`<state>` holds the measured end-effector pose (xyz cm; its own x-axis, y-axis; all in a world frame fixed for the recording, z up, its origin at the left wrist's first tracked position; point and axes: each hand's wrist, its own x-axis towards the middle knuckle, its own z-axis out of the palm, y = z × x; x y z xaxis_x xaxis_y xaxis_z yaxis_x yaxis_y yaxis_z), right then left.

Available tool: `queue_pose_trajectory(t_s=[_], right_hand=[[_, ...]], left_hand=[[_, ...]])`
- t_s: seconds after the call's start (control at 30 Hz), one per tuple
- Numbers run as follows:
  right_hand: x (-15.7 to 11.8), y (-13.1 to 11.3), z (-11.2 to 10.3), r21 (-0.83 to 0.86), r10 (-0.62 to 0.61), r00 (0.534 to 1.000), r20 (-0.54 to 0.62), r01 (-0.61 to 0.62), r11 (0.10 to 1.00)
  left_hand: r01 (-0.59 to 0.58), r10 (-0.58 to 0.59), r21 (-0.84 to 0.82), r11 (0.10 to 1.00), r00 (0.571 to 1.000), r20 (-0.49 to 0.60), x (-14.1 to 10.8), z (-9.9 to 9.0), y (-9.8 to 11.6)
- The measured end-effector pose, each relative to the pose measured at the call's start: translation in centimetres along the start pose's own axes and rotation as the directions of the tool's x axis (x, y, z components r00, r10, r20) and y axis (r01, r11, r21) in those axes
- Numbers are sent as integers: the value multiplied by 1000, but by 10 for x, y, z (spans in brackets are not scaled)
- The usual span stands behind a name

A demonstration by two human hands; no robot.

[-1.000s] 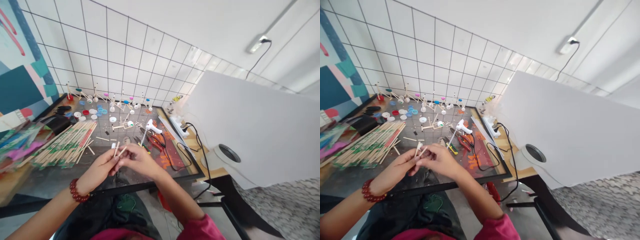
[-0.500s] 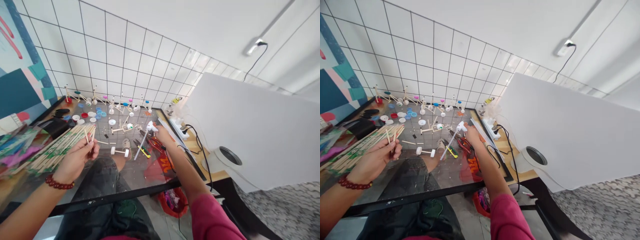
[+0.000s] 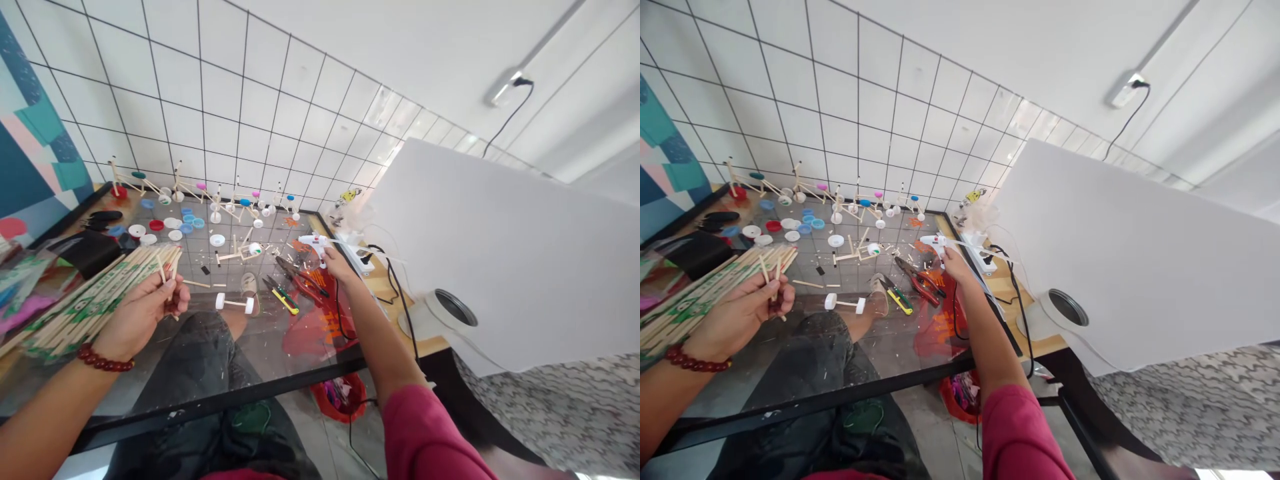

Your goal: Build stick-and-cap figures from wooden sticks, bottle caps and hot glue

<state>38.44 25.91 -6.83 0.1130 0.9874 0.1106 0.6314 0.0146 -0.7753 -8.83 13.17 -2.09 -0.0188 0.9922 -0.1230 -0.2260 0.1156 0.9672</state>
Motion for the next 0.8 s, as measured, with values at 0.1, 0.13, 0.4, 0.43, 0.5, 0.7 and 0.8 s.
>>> queue_pose_trajectory(t_s=[0.1, 0.13, 0.4, 0.43, 0.5, 0.7, 0.8], right_hand=[[0, 5, -3, -15, 1, 999, -44, -1, 1000], [0, 6, -3, -19, 1, 999, -54, -2, 1000], [-12, -23, -3, -48, 45, 996, -78, -49, 998], [-16, -28, -6, -61, 58, 995, -78, -63, 996], [-29, -38, -17, -94, 86, 993, -80, -93, 991], [-115, -80, -48, -188, 5, 998, -55, -15, 982], [-151, -122, -12, 121, -180, 981, 67, 171, 978]], left_hand=[[-27, 28, 43, 999, 999, -15, 0, 0, -3], [-38, 39, 53, 998, 999, -19, 0, 1, -3], [-21, 23, 21, 1000, 994, -107, -8, 5, 3], [-19, 20, 17, 1000, 994, -109, -9, 5, 4], [-20, 21, 13, 1000, 994, -110, -10, 4, 5], [45, -45, -76, 996, 999, -4, -17, 10, 6], [143, -130, -104, 984, 984, 124, -32, 28, 8]])
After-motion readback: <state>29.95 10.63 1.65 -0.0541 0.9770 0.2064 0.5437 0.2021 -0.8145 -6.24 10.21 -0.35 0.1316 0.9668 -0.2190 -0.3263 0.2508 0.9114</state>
